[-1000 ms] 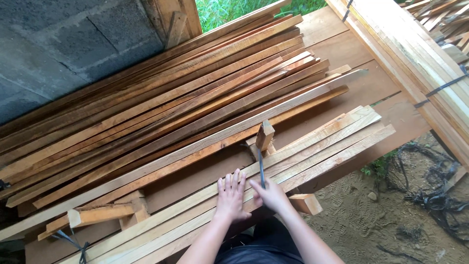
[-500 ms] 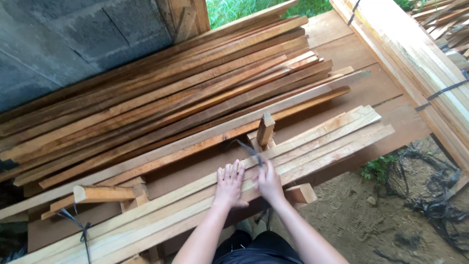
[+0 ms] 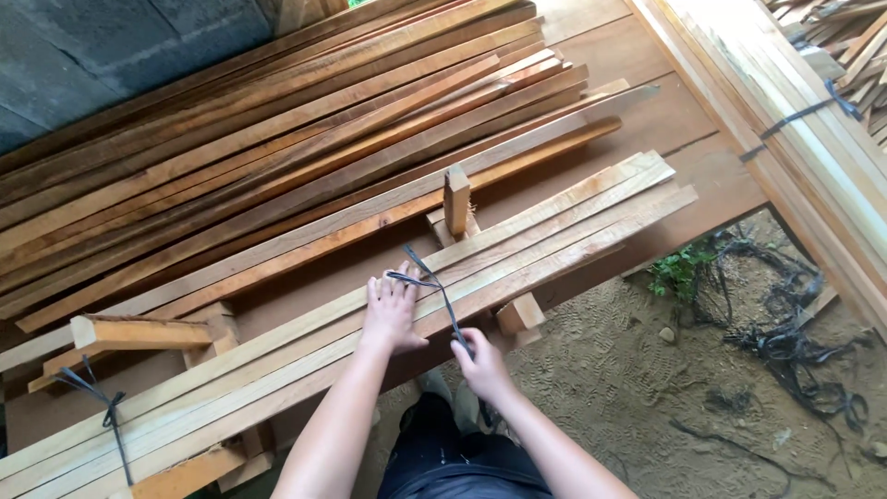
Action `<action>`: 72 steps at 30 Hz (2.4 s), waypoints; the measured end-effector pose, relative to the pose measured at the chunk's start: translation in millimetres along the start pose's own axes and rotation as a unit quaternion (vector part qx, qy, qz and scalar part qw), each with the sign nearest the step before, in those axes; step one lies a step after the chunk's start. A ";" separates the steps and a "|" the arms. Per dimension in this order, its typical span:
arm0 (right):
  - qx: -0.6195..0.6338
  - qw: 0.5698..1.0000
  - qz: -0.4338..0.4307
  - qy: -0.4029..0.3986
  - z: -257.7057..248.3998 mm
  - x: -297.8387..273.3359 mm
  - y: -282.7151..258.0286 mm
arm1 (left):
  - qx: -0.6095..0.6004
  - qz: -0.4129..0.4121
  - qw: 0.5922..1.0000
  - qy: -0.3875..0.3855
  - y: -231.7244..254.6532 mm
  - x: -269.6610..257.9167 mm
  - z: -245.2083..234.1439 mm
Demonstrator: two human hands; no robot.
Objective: The person gathers several thin wooden planks from a stack and aligns them on a workbench. They then use black plastic straps to tie the planks together into a bundle, securing the straps by hand.
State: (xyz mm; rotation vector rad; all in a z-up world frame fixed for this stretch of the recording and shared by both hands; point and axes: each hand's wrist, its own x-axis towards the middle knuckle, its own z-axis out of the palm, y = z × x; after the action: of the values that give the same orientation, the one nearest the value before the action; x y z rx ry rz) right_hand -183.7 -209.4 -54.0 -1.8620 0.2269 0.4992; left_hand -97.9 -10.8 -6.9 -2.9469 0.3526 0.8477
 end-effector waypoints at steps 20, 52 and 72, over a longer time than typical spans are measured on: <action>-0.177 0.984 0.022 -0.017 -7.7 -3.5 115.3 | -0.002 -0.014 0.999 -0.043 3.0 -1.8 -8.0; 0.189 0.971 0.140 0.046 98.9 90.4 332.2 | -0.486 -0.119 0.791 -0.352 -69.0 173.9 63.8; -0.343 0.930 0.078 -0.109 -3.5 26.3 -17.9 | -0.454 -0.062 0.889 0.003 -69.9 118.1 -28.1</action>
State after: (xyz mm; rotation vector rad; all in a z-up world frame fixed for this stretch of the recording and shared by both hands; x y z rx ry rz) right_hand -152.5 -204.3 -49.5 -2.4503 0.0474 0.9822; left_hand 30.1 29.9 -46.5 -3.7269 -0.3526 1.2497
